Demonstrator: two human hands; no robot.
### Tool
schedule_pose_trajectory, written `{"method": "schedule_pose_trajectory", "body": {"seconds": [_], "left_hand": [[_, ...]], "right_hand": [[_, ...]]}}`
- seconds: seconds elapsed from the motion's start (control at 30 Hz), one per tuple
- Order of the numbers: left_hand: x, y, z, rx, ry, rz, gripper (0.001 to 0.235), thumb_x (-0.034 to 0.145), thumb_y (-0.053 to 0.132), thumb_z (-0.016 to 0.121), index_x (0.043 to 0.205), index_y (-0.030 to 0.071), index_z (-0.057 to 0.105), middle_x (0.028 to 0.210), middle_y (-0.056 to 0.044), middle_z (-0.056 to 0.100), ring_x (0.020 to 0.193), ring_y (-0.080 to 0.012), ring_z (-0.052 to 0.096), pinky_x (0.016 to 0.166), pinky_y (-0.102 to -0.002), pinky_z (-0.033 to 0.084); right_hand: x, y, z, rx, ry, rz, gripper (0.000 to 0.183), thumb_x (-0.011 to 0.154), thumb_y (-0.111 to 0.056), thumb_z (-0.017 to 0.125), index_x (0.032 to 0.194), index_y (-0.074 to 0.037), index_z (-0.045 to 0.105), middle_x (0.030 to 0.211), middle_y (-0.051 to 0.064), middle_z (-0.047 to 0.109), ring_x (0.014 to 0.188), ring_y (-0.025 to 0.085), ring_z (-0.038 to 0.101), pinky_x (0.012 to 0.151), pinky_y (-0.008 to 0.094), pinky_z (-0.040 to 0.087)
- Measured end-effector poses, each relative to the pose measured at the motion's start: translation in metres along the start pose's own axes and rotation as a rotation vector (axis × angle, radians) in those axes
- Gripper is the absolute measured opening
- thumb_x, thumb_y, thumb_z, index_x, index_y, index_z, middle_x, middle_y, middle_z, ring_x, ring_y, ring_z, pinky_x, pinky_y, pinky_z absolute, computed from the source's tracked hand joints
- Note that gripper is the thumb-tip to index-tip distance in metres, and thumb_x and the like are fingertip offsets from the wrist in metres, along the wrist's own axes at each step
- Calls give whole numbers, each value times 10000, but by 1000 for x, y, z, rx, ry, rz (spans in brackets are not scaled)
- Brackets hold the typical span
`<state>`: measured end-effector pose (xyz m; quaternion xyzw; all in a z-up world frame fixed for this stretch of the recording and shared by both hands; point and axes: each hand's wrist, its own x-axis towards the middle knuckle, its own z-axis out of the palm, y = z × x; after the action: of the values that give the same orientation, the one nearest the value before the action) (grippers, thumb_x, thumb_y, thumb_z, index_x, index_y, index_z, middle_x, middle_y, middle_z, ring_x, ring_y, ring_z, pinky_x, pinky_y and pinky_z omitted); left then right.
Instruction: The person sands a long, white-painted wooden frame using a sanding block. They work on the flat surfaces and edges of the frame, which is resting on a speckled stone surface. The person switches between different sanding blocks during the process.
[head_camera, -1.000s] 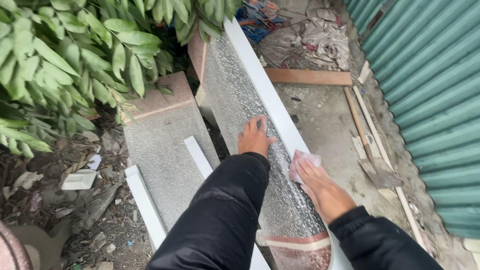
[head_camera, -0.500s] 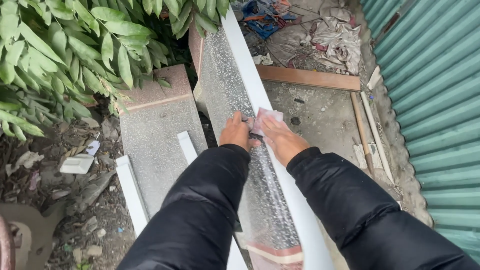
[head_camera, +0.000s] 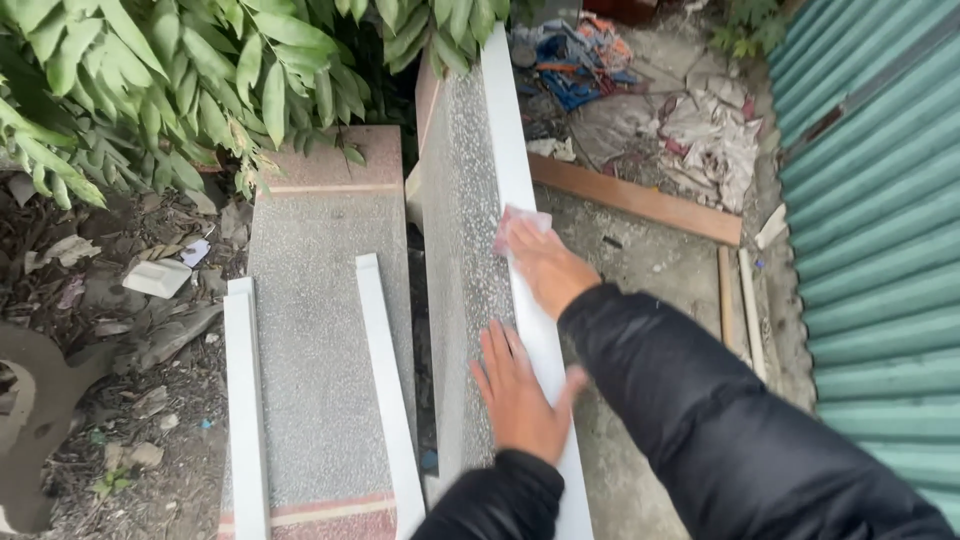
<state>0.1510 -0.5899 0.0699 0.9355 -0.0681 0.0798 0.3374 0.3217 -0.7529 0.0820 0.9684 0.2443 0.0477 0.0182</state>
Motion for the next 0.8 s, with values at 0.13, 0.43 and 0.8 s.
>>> {"method": "schedule_pose_trajectory", "body": {"seconds": [0.13,0.43,0.8], "left_hand": [[-31,1,5,-27,67,-77,1422,981,946,603,1837,-102,165,1943,-344,152,1820,-487,120,1449,-617,81],[-25,12,-11,-33,79,-73,1406,815,527,928,1825,-108,183,1926,-351,196,1810,-483,164,1466,-608,116],[-19,15,-12,-18,10,-119,1411,870,567,991,1832,-82,188,1936,-353,166,1798,-510,159,1450,-578,138]], "right_hand": [[-77,-90,-84,150,-24,57,1074,867,379,388,1862,18,210,1933,261,254,1774,440,253,1422,494,276],[20,27,19,219,-83,9,608,1260,-208,372,1840,-33,316,1951,153,267,1817,261,185,1481,418,149],[85,57,-54,363,-264,90,800,1040,-425,331,1796,-184,438,1910,129,399,1790,314,361,1494,508,175]]}}
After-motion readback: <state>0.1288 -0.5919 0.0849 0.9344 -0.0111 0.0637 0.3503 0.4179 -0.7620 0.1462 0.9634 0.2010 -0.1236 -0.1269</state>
